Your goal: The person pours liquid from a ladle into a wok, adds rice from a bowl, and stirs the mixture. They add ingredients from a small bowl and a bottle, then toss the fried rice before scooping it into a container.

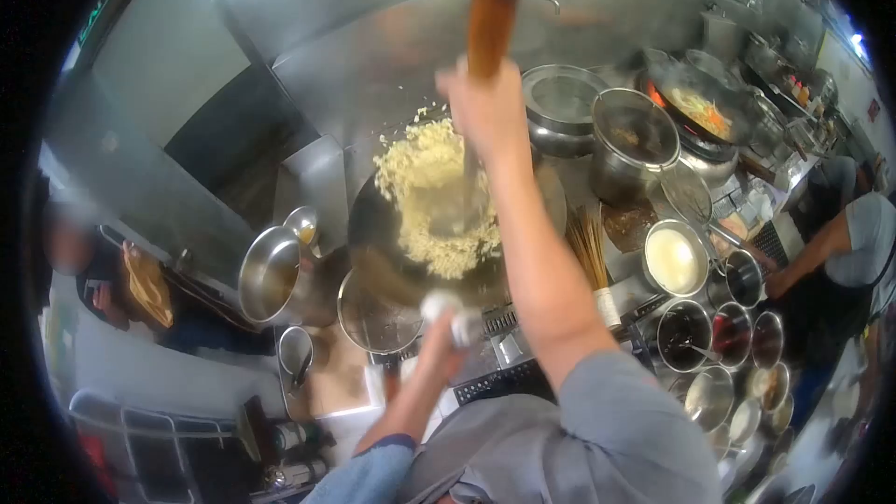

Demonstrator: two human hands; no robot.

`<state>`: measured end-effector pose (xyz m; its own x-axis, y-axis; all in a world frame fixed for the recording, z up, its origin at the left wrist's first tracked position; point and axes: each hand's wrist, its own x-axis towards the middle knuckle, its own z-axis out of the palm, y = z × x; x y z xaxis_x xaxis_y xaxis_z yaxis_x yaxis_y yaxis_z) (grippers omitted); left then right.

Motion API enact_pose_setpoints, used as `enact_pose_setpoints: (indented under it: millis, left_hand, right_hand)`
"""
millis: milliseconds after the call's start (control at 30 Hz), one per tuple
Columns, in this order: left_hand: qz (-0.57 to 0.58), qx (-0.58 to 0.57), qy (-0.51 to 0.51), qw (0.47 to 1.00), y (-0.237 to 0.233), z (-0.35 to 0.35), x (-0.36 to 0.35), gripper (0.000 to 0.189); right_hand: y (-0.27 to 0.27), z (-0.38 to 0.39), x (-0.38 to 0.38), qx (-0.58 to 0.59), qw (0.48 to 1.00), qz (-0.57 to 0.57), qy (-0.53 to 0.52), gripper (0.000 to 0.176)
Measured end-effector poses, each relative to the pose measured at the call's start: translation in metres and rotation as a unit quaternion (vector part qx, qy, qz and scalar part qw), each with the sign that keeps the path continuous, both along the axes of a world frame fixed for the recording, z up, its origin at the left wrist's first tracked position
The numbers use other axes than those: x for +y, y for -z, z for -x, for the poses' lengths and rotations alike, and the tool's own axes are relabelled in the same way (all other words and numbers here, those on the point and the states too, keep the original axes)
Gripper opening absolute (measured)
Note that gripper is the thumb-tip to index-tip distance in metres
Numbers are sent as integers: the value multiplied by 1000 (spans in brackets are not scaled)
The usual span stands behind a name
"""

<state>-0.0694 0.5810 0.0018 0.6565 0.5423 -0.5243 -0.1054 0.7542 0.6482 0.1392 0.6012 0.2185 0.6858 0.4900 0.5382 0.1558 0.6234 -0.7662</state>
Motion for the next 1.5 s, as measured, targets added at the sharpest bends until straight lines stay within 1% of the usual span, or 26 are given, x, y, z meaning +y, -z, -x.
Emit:
enact_pose_setpoints:
  millis: [33,67,100,133,167,200,233,267,367,433,533,600,633,700,767,867,933,1067,1133,1167,1233,1300,1333,1367,1400,1500]
  left_hand:
    - [-8,21,10,1000,1,-22,33,25]
    - [-148,6,11,989,13,-35,50,24]
    - [-197,30,27,980,16,-37,46,25]
    - [-245,56,40,967,19,-39,43,25]
    - [-55,-19,9,998,47,-41,38,26]
    - [-30,-10,-29,999,26,-27,12,28]
    - [-5,2,-69,998,8,-5,-17,29]
    - [-54,-36,-87,994,18,4,-28,29]
    - [20,-69,-101,992,7,-10,12,22]
    - [8,-38,-126,991,-10,-42,56,16]
    - [-22,14,-100,995,15,-68,91,15]
    - [-33,35,-65,997,31,-70,92,17]
    - [-23,27,-50,998,36,-71,96,17]
    - [1,8,-21,1000,50,-72,101,17]
    - [7,9,11,1000,54,-76,111,19]
    - [30,42,29,998,42,-68,105,22]
    - [-21,22,56,998,53,-68,111,23]
    - [-173,76,104,976,46,-64,109,23]
    - [-106,68,82,989,56,-61,106,23]
    - [-35,53,70,996,56,-64,108,23]
    - [51,30,50,997,62,-70,112,22]
    - [90,28,49,994,81,-68,113,23]
    - [48,30,42,998,72,-73,118,22]
    - [15,39,34,999,65,-70,111,22]
    - [14,98,28,995,27,-64,102,21]
    - [31,100,21,994,24,-63,97,21]
  right_hand:
    - [15,14,-5,-37,999,-13,26,13]
    - [37,23,9,-59,992,3,107,9]
    - [59,39,24,-77,979,24,189,8]
    - [54,34,43,-63,974,4,218,16]
    - [42,14,62,-92,959,48,262,17]
    - [18,-8,70,-95,973,73,197,14]
    - [-15,-20,73,-79,974,45,206,26]
    - [-41,-44,81,-66,978,-2,197,24]
    - [-123,-26,50,5,992,-76,101,28]
    - [-127,-15,32,-38,994,-97,33,28]
    - [-70,-1,28,-28,991,-120,-50,26]
    - [33,-11,74,-108,988,40,100,26]
    - [46,-5,79,-5,998,-4,-58,25]
    - [39,-32,82,-17,999,41,18,23]
    - [6,-40,61,-17,999,37,5,23]
    - [39,-54,52,-35,999,2,-26,28]
    - [59,-69,85,-62,998,26,4,36]
    - [-13,-85,99,-43,997,-62,-9,29]
    - [11,-105,112,40,997,-70,-17,20]
    - [22,-75,125,77,993,-3,92,18]
    - [49,-125,163,49,993,27,-107,15]
    - [26,-95,134,55,984,13,-169,29]
    - [1,-75,119,42,977,-8,-207,37]
    - [-5,-53,89,4,990,31,-135,39]
    - [6,-30,63,-8,994,-12,-109,37]
    - [74,-34,93,-1,997,-19,-72,34]
